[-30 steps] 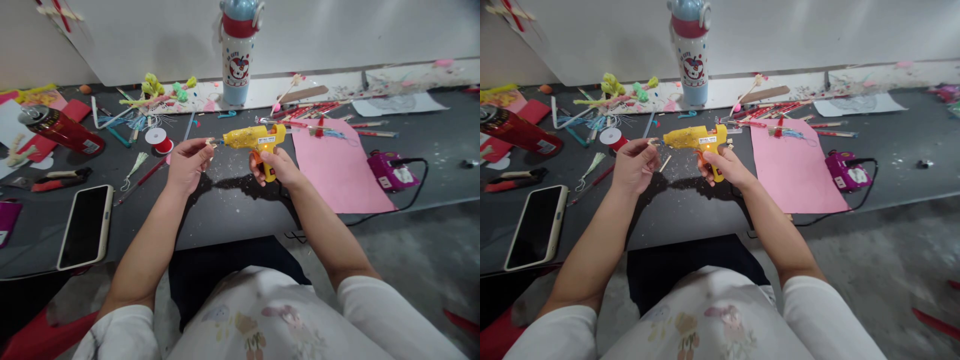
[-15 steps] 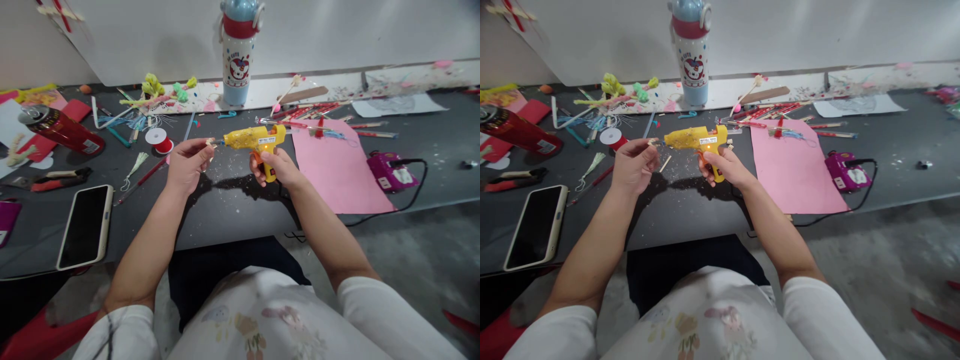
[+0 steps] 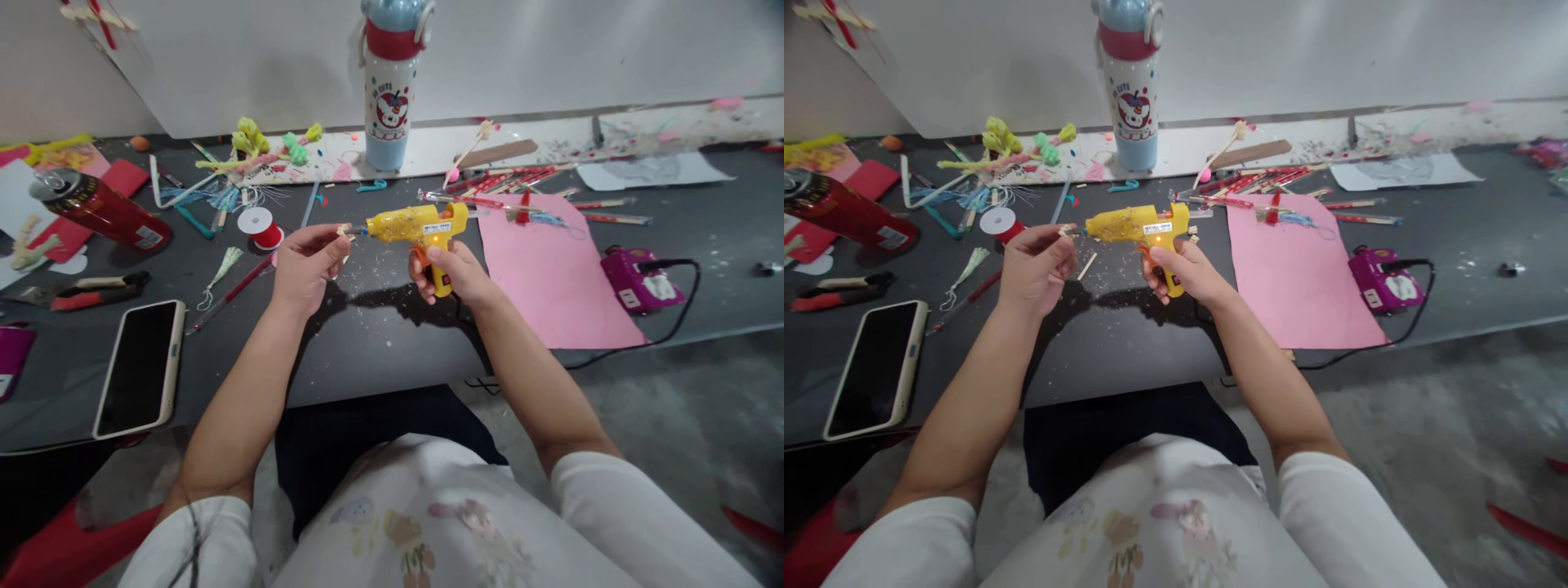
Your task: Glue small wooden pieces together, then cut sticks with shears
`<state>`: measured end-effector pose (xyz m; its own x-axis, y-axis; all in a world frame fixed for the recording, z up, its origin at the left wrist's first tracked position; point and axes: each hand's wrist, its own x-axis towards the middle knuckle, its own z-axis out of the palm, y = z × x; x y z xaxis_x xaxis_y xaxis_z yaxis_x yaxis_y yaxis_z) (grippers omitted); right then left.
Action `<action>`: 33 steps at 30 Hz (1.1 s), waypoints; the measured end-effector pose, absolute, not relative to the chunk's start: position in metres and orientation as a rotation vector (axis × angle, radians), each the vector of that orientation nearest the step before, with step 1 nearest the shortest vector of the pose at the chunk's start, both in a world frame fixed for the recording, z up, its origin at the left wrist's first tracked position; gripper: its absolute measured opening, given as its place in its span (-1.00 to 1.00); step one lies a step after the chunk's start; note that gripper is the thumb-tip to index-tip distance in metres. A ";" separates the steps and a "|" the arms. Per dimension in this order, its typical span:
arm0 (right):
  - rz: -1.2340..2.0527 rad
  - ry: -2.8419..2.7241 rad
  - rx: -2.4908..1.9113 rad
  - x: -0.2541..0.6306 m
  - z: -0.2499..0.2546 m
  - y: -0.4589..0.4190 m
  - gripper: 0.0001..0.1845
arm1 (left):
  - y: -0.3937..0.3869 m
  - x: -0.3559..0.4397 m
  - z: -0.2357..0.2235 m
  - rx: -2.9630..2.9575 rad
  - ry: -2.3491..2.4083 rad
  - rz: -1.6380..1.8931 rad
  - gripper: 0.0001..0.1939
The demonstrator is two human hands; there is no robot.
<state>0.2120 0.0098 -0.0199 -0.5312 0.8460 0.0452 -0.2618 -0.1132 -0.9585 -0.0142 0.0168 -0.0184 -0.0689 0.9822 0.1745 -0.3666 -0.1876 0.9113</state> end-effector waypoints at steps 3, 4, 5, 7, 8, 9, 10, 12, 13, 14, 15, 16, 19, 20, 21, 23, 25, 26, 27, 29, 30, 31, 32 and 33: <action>1.753 -1.350 -0.681 0.212 -0.021 0.010 -0.52 | 0.017 -0.015 -0.018 1.032 0.869 1.520 -0.74; 1.751 -1.350 -0.678 0.212 -0.021 0.010 -0.52 | 0.017 -0.015 -0.018 1.037 0.872 1.518 -0.73; 1.750 -1.350 -0.677 0.212 -0.021 0.010 -0.52 | 0.017 -0.015 -0.018 1.044 0.874 1.519 -0.73; 1.748 -1.352 -0.680 0.212 -0.021 0.010 -0.52 | 0.018 -0.015 -0.018 1.059 0.873 1.530 -0.73; 1.748 -1.353 -0.682 0.212 -0.021 0.010 -0.52 | 0.018 -0.015 -0.019 1.065 0.870 1.535 -0.73; 1.748 -1.355 -0.682 0.212 -0.021 0.009 -0.52 | 0.018 -0.014 -0.019 1.069 0.865 1.538 -0.72; 1.748 -1.356 -0.681 0.212 -0.021 0.009 -0.52 | 0.019 -0.014 -0.019 1.072 0.860 1.539 -0.72; 1.746 -1.356 -0.681 0.212 -0.021 0.008 -0.52 | 0.019 -0.014 -0.020 1.079 0.851 1.536 -0.72; 1.744 -1.355 -0.682 0.212 -0.021 0.008 -0.51 | 0.019 -0.015 -0.020 1.083 0.848 1.537 -0.72; 1.742 -1.354 -0.685 0.211 -0.020 0.008 -0.51 | 0.019 -0.015 -0.021 1.087 0.847 1.538 -0.71; 1.741 -1.355 -0.688 0.211 -0.020 0.008 -0.51 | 0.019 -0.015 -0.021 1.091 0.848 1.538 -0.71; 1.741 -1.354 -0.691 0.211 -0.020 0.008 -0.51 | 0.019 -0.015 -0.021 1.093 0.850 1.539 -0.71; 1.743 -1.352 -0.693 0.211 -0.020 0.008 -0.51 | 0.020 -0.016 -0.021 1.092 0.855 1.533 -0.70; 1.742 -1.350 -0.694 0.211 -0.020 0.008 -0.51 | 0.019 -0.016 -0.021 1.086 0.855 1.530 -0.69; 1.741 -1.348 -0.697 0.211 -0.020 0.008 -0.51 | 0.019 -0.016 -0.020 1.075 0.855 1.529 -0.69; 1.742 -1.343 -0.708 0.211 -0.019 0.008 -0.51 | 0.018 -0.015 -0.018 1.044 0.861 1.526 -0.69; 1.747 -1.340 -0.716 0.211 -0.019 0.007 -0.51 | 0.016 -0.014 -0.015 1.009 0.873 1.523 -0.70; 1.748 -1.340 -0.717 0.211 -0.019 0.007 -0.51 | 0.015 -0.013 -0.014 0.995 0.882 1.518 -0.71; 1.748 -1.341 -0.716 0.211 -0.019 0.007 -0.51 | 0.015 -0.013 -0.014 0.983 0.891 1.511 -0.71; 1.747 -1.344 -0.714 0.211 -0.020 0.008 -0.51 | 0.014 -0.013 -0.013 0.969 0.910 1.495 -0.73; 1.748 -1.346 -0.715 0.211 -0.020 0.008 -0.51 | 0.014 -0.013 -0.013 0.966 0.918 1.491 -0.74; 1.750 -1.349 -0.714 0.211 -0.020 0.009 -0.51 | 0.014 -0.013 -0.013 0.964 0.922 1.488 -0.75; 1.751 -1.349 -0.714 0.212 -0.020 0.009 -0.51 | 0.014 -0.013 -0.013 0.963 0.920 1.490 -0.75; 1.751 -1.347 -0.714 0.212 -0.021 0.009 -0.51 | 0.014 -0.013 -0.013 0.966 0.916 1.491 -0.74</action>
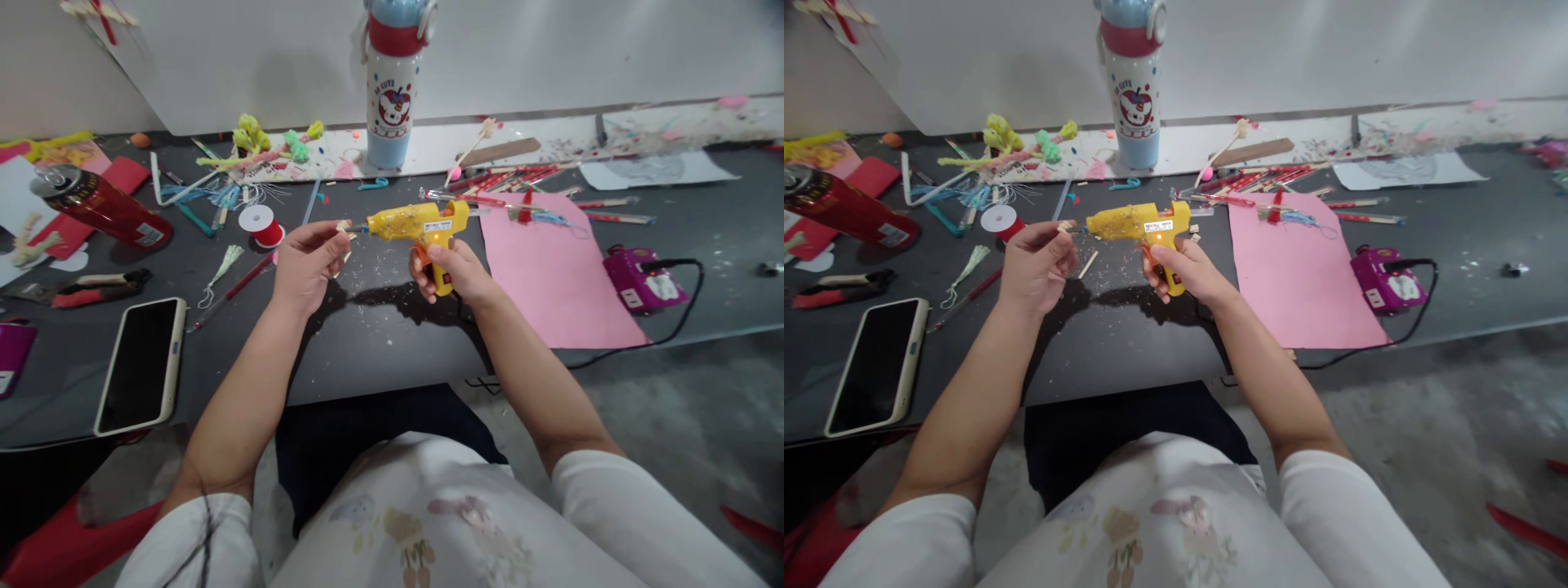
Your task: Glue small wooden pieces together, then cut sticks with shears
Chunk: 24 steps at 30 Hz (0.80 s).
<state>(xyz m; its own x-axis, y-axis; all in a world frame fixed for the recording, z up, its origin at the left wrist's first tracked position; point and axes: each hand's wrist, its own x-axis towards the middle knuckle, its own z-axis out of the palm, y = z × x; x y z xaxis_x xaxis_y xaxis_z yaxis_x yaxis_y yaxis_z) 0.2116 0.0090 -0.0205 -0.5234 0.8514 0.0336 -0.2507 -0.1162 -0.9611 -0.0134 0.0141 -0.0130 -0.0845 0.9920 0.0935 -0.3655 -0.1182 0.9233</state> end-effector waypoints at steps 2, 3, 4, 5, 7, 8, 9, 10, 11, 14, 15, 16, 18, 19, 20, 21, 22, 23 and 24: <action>1.746 -1.346 -0.712 0.212 -0.021 0.009 -0.52 | 0.014 -0.014 -0.013 0.979 0.908 1.488 -0.73; 1.743 -1.347 -0.709 0.212 -0.021 0.009 -0.53 | 0.014 -0.014 -0.013 0.987 0.908 1.487 -0.72; 1.741 -1.348 -0.707 0.212 -0.021 0.009 -0.53 | 0.014 -0.014 -0.013 0.995 0.908 1.487 -0.73; 1.742 -1.349 -0.704 0.211 -0.021 0.009 -0.53 | 0.014 -0.014 -0.013 0.999 0.909 1.489 -0.73; 1.746 -1.352 -0.704 0.211 -0.020 0.009 -0.52 | 0.014 -0.014 -0.013 1.001 0.912 1.490 -0.72; 1.747 -1.353 -0.708 0.211 -0.020 0.009 -0.51 | 0.014 -0.014 -0.013 0.999 0.911 1.491 -0.71; 1.746 -1.354 -0.713 0.211 -0.020 0.009 -0.50 | 0.014 -0.014 -0.013 0.997 0.912 1.488 -0.70; 1.744 -1.355 -0.718 0.211 -0.020 0.009 -0.50 | 0.014 -0.014 -0.013 0.995 0.916 1.487 -0.70; 1.744 -1.356 -0.721 0.212 -0.020 0.009 -0.50 | 0.014 -0.014 -0.013 0.994 0.922 1.486 -0.70; 1.741 -1.355 -0.722 0.212 -0.019 0.008 -0.50 | 0.014 -0.014 -0.013 0.993 0.945 1.479 -0.71; 1.740 -1.354 -0.721 0.212 -0.019 0.008 -0.50 | 0.014 -0.014 -0.012 0.992 0.947 1.478 -0.71; 1.740 -1.353 -0.719 0.212 -0.019 0.008 -0.50 | 0.014 -0.014 -0.012 0.988 0.943 1.480 -0.71; 1.741 -1.351 -0.718 0.212 -0.019 0.008 -0.51 | 0.014 -0.013 -0.012 0.975 0.928 1.492 -0.71; 1.744 -1.350 -0.718 0.212 -0.019 0.008 -0.52 | 0.014 -0.013 -0.012 0.970 0.923 1.499 -0.71; 1.744 -1.349 -0.721 0.212 -0.019 0.008 -0.52 | 0.014 -0.013 -0.012 0.967 0.921 1.504 -0.71; 1.743 -1.349 -0.725 0.212 -0.019 0.008 -0.52 | 0.014 -0.013 -0.012 0.966 0.923 1.505 -0.72; 1.740 -1.351 -0.728 0.212 -0.019 0.008 -0.52 | 0.014 -0.013 -0.012 0.966 0.927 1.503 -0.72; 1.737 -1.352 -0.732 0.212 -0.020 0.008 -0.52 | 0.015 -0.013 -0.012 0.965 0.932 1.501 -0.72; 1.735 -1.354 -0.734 0.212 -0.020 0.008 -0.51 | 0.015 -0.013 -0.012 0.964 0.936 1.502 -0.72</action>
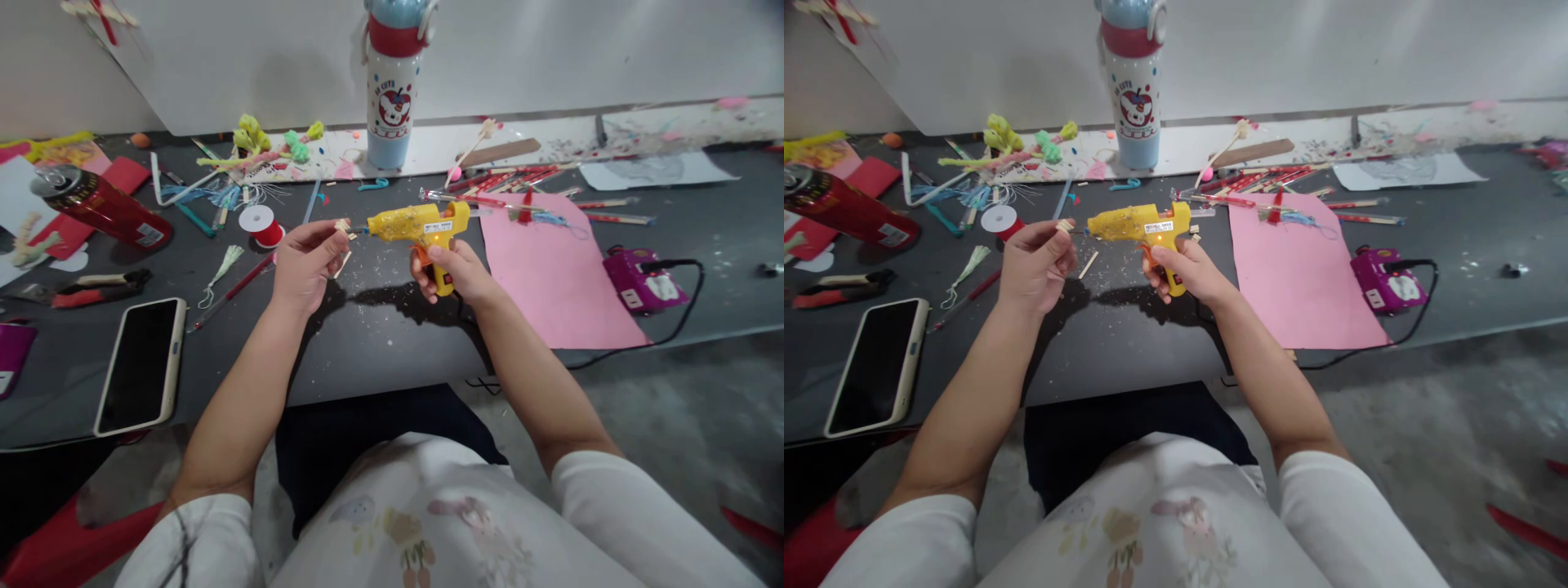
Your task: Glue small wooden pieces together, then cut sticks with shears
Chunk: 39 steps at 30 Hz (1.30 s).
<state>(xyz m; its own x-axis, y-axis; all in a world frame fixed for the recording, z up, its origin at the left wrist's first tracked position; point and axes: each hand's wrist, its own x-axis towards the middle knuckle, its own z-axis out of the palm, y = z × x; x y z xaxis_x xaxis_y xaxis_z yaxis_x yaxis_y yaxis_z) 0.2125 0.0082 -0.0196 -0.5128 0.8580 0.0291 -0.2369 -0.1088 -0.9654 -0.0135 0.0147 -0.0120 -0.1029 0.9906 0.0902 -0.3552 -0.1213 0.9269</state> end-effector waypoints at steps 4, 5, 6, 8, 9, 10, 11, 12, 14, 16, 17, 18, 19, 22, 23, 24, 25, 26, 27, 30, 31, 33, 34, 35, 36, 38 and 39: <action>1.744 -1.359 -0.741 0.213 -0.020 0.008 -0.52 | 0.016 -0.014 -0.012 0.973 0.934 1.505 -0.73; 1.746 -1.357 -0.741 0.214 -0.021 0.008 -0.53 | 0.016 -0.014 -0.012 0.974 0.934 1.506 -0.72; 1.746 -1.353 -0.739 0.214 -0.021 0.008 -0.53 | 0.016 -0.014 -0.012 0.971 0.937 1.508 -0.71; 1.740 -1.349 -0.741 0.214 -0.021 0.007 -0.53 | 0.016 -0.014 -0.012 0.962 0.954 1.513 -0.68; 1.738 -1.350 -0.745 0.214 -0.021 0.007 -0.52 | 0.016 -0.014 -0.012 0.963 0.963 1.512 -0.67; 1.736 -1.353 -0.751 0.214 -0.021 0.007 -0.52 | 0.016 -0.014 -0.012 0.968 0.968 1.510 -0.67; 1.736 -1.357 -0.757 0.214 -0.021 0.007 -0.51 | 0.016 -0.014 -0.013 0.978 0.968 1.509 -0.68; 1.734 -1.361 -0.762 0.214 -0.021 0.007 -0.51 | 0.016 -0.014 -0.013 0.989 0.966 1.508 -0.70; 1.729 -1.368 -0.765 0.214 -0.021 0.008 -0.51 | 0.017 -0.014 -0.014 1.003 0.971 1.515 -0.73; 1.705 -1.375 -0.765 0.215 -0.021 0.008 -0.52 | 0.018 -0.015 -0.016 0.995 0.996 1.532 -0.73; 1.682 -1.376 -0.766 0.215 -0.021 0.009 -0.52 | 0.019 -0.015 -0.017 0.987 1.014 1.541 -0.72; 1.655 -1.379 -0.769 0.216 -0.020 0.009 -0.52 | 0.020 -0.015 -0.018 0.982 1.032 1.547 -0.71; 1.625 -1.381 -0.775 0.217 -0.020 0.009 -0.53 | 0.021 -0.016 -0.020 0.981 1.050 1.551 -0.69; 1.525 -1.374 -0.807 0.221 -0.017 0.010 -0.56 | 0.025 -0.018 -0.024 1.007 1.099 1.547 -0.69; 1.493 -1.366 -0.818 0.222 -0.016 0.010 -0.57 | 0.025 -0.018 -0.025 1.018 1.112 1.541 -0.69; 1.457 -1.358 -0.831 0.224 -0.015 0.010 -0.58 | 0.026 -0.019 -0.026 1.025 1.122 1.535 -0.70; 1.413 -1.351 -0.846 0.225 -0.014 0.011 -0.58 | 0.026 -0.019 -0.027 1.030 1.129 1.528 -0.70; 1.362 -1.350 -0.869 0.227 -0.013 0.012 -0.58 | 0.026 -0.019 -0.027 1.033 1.134 1.522 -0.70; 1.307 -1.351 -0.899 0.229 -0.012 0.014 -0.57 | 0.026 -0.019 -0.028 1.034 1.138 1.516 -0.70; 1.166 -1.339 -1.037 0.236 -0.010 0.020 -0.56 | 0.026 -0.019 -0.027 1.033 1.151 1.510 -0.70; 1.135 -1.334 -1.091 0.239 -0.009 0.021 -0.57 | 0.026 -0.019 -0.027 1.031 1.154 1.509 -0.69; 1.043 -1.385 -1.201 0.247 -0.004 0.021 -0.61 | 0.026 -0.019 -0.026 1.024 1.155 1.511 -0.68; 0.950 -1.450 -1.269 0.251 0.000 0.018 -0.64 | 0.026 -0.019 -0.026 1.020 1.152 1.514 -0.67; 0.821 -1.543 -1.353 0.255 0.005 0.014 -0.67 | 0.027 -0.020 -0.025 1.018 1.148 1.517 -0.67; 0.658 -1.638 -1.465 0.259 0.010 0.008 -0.71 | 0.027 -0.020 -0.025 1.017 1.144 1.519 -0.66; 0.364 -1.793 -1.721 0.266 0.020 -0.007 -0.74 | 0.028 -0.020 -0.025 1.028 1.138 1.521 -0.64; 0.273 -1.866 -1.839 0.269 0.023 -0.015 -0.71 | 0.028 -0.020 -0.025 1.035 1.139 1.519 -0.64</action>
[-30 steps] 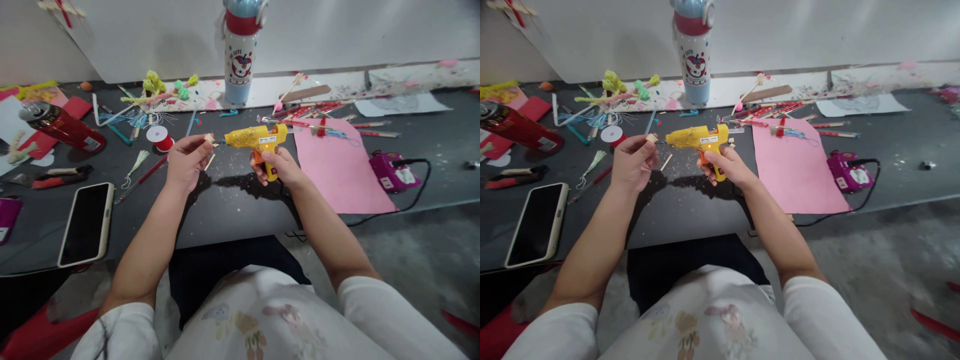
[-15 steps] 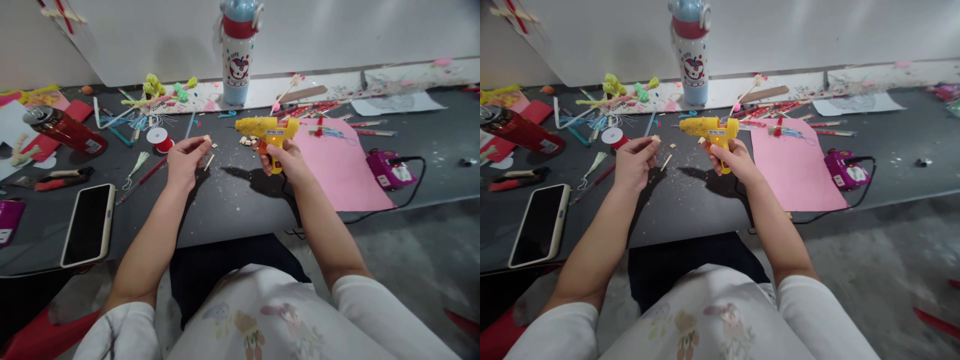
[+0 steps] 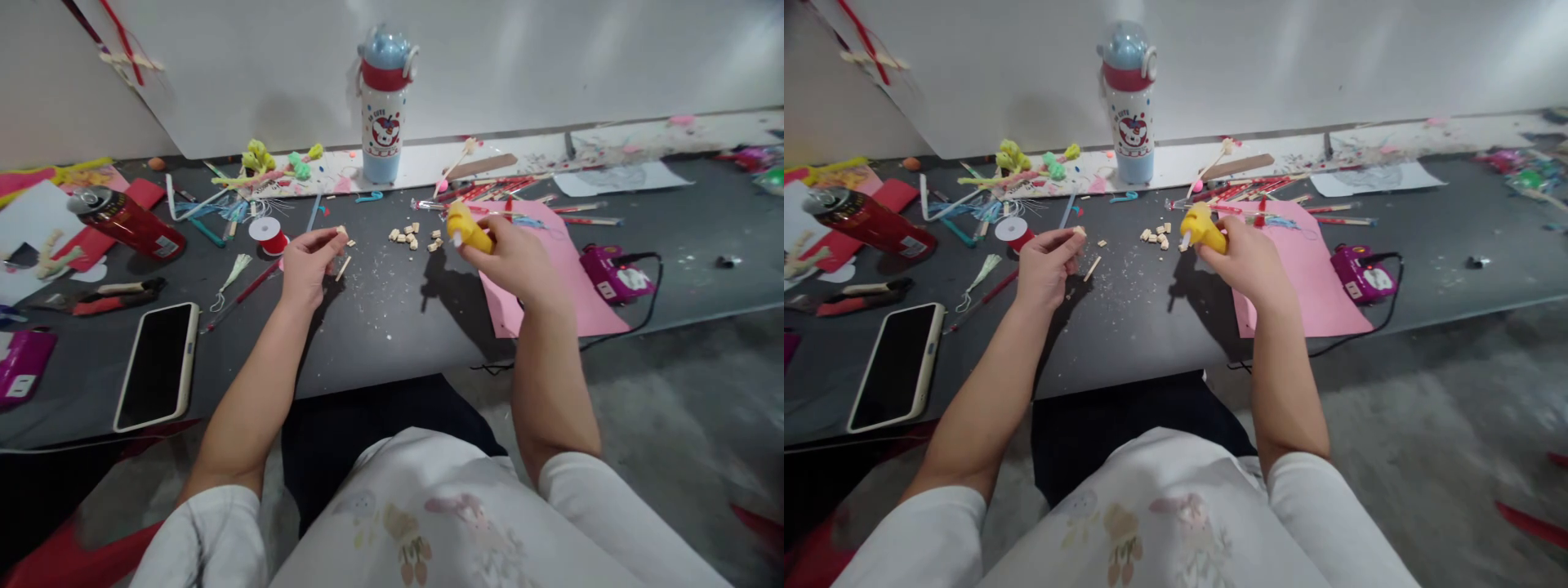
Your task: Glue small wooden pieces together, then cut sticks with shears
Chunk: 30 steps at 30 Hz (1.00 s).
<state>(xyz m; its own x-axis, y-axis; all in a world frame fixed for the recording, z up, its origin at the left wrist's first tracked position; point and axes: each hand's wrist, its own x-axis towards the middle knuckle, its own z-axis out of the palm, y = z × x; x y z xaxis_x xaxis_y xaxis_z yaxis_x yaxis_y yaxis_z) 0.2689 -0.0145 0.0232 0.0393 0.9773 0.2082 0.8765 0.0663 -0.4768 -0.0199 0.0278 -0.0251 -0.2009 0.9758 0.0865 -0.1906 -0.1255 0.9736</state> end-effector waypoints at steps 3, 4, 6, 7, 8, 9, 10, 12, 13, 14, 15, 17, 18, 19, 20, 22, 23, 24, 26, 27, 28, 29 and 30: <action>0.108 -1.988 -2.107 0.274 0.024 -0.034 -0.64 | 0.028 -0.019 -0.024 1.045 1.147 1.508 -0.62; 0.092 -1.997 -2.184 0.275 0.022 -0.038 -0.63 | 0.028 -0.019 -0.024 1.044 1.144 1.506 -0.61; 0.085 -2.009 -2.299 0.276 0.014 -0.044 -0.61 | 0.028 -0.018 -0.024 1.040 1.131 1.505 -0.60; 0.080 -2.022 -2.337 0.276 0.009 -0.045 -0.59 | 0.028 -0.018 -0.024 1.038 1.122 1.508 -0.60; 0.075 -2.039 -2.366 0.276 0.006 -0.047 -0.58 | 0.028 -0.018 -0.024 1.036 1.115 1.511 -0.60; 0.072 -2.062 -2.386 0.276 0.003 -0.048 -0.56 | 0.028 -0.018 -0.024 1.036 1.108 1.514 -0.60; 0.074 -2.088 -2.402 0.276 0.002 -0.049 -0.55 | 0.028 -0.018 -0.024 1.037 1.105 1.518 -0.60; 0.078 -2.133 -2.430 0.276 0.004 -0.051 -0.52 | 0.028 -0.018 -0.024 1.042 1.106 1.518 -0.62; 0.069 -2.140 -2.446 0.276 0.007 -0.051 -0.50 | 0.029 -0.019 -0.025 1.046 1.109 1.519 -0.64; 0.048 -2.134 -2.461 0.275 0.011 -0.050 -0.49 | 0.029 -0.019 -0.025 1.048 1.112 1.522 -0.65; 0.012 -2.121 -2.469 0.274 0.015 -0.048 -0.49 | 0.030 -0.019 -0.026 1.049 1.113 1.527 -0.66; -0.056 -2.085 -2.445 0.268 0.023 -0.039 -0.53 | 0.030 -0.020 -0.026 1.043 1.111 1.542 -0.67; -0.072 -2.097 -2.392 0.263 0.026 -0.033 -0.57 | 0.030 -0.020 -0.026 1.036 1.109 1.550 -0.67; -0.055 -2.148 -2.317 0.256 0.029 -0.025 -0.60 | 0.030 -0.020 -0.025 1.028 1.107 1.558 -0.67; -0.023 -2.200 -2.240 0.248 0.030 -0.016 -0.64 | 0.030 -0.020 -0.025 1.019 1.107 1.565 -0.67; 0.003 -2.320 -2.056 0.228 0.028 0.004 -0.69 | 0.029 -0.019 -0.023 0.988 1.108 1.580 -0.67; -0.007 -2.385 -1.955 0.217 0.026 0.014 -0.70 | 0.029 -0.019 -0.022 0.971 1.109 1.583 -0.67; -0.014 -2.424 -1.880 0.206 0.024 0.024 -0.70 | 0.029 -0.019 -0.021 0.953 1.110 1.583 -0.67; 0.013 -2.493 -1.721 0.184 0.017 0.041 -0.71 | 0.028 -0.019 -0.020 0.934 1.109 1.581 -0.68; 0.026 -2.532 -1.648 0.173 0.014 0.049 -0.71 | 0.028 -0.019 -0.020 0.932 1.109 1.580 -0.69; 0.031 -2.566 -1.584 0.164 0.011 0.056 -0.71 | 0.028 -0.020 -0.020 0.931 1.110 1.582 -0.71; 0.033 -2.604 -1.530 0.156 0.009 0.062 -0.71 | 0.028 -0.020 -0.020 0.930 1.113 1.583 -0.72; 0.033 -2.641 -1.483 0.148 0.007 0.067 -0.70 | 0.028 -0.020 -0.020 0.928 1.115 1.584 -0.73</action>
<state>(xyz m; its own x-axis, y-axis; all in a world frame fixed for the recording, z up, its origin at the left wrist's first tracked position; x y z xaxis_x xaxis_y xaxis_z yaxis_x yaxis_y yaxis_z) 0.1480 0.0672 0.0068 -0.5158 0.8523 0.0870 0.8499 0.5218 -0.0738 -0.0205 0.0282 -0.0204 -0.2572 0.9647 0.0573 -0.2713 -0.1290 0.9538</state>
